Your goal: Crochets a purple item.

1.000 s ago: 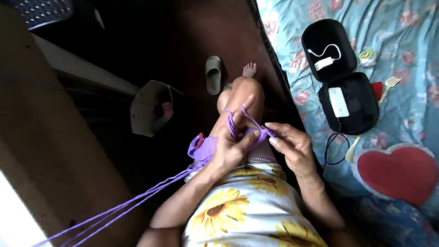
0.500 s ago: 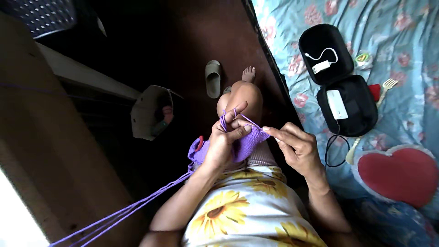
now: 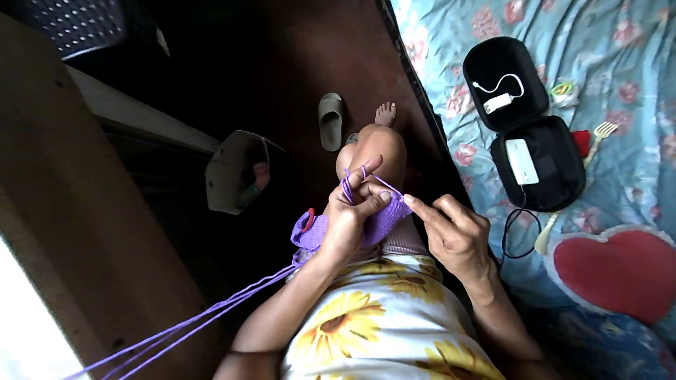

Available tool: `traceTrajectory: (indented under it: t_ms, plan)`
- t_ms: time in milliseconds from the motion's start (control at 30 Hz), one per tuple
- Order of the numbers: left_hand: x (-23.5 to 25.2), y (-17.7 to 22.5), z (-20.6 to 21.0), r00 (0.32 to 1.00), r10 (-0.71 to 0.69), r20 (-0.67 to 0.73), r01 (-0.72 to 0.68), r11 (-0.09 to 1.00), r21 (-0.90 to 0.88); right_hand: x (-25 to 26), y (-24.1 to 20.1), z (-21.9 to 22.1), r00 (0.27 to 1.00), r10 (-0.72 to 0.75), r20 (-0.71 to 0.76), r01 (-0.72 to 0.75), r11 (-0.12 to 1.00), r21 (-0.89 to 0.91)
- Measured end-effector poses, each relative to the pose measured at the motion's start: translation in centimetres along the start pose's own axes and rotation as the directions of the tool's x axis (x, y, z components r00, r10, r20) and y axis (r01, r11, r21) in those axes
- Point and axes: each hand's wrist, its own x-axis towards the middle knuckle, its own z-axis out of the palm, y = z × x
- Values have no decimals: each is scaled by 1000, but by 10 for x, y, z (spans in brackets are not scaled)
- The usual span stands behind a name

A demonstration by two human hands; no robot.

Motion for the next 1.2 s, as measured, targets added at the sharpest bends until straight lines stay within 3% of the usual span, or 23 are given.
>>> traceTrajectory:
  t_ms: [367,633,733,800,867,933,1000,1033,1067,1100,1133,1200]
  plan:
    - [-2,2,-1,1000,27,-9,-27,1000,-9,2,-2,0,1000,-15,-10,15,1000,-25]
    - [-2,1,-2,999,-49,-6,49,998,-32,1,0,8,1000,-4,-26,6,998,68]
    - [-3,0,-1,1000,0,-17,0,1000,0,2,-2,7,1000,19,-23,-17,996,84]
    - [-5,-4,2,992,127,-13,-125,989,78,2,-5,6,993,116,7,-116,975,192]
    - [-8,-16,4,922,383,61,-385,888,252,5,-11,4,969,236,71,-246,905,348]
    - [-6,-32,2,748,631,206,-653,645,397,10,-21,0,927,337,163,-372,784,497]
    - [-4,-42,-1,620,729,292,-764,475,437,16,-26,-4,860,407,308,-501,560,660]
    - [-4,-43,-1,599,743,299,-779,455,431,19,-27,-4,817,436,377,-552,401,731]
    - [-6,-42,0,619,734,279,-767,488,416,20,-27,-2,783,454,426,-571,253,781]
    - [-8,-38,4,672,704,228,-728,573,377,19,-27,-1,774,455,441,-563,175,808]
    - [-11,-33,8,751,640,160,-654,691,309,17,-26,1,798,447,405,-532,205,822]
    - [-14,-19,11,897,438,49,-441,888,133,10,-24,3,901,379,210,-393,509,766]
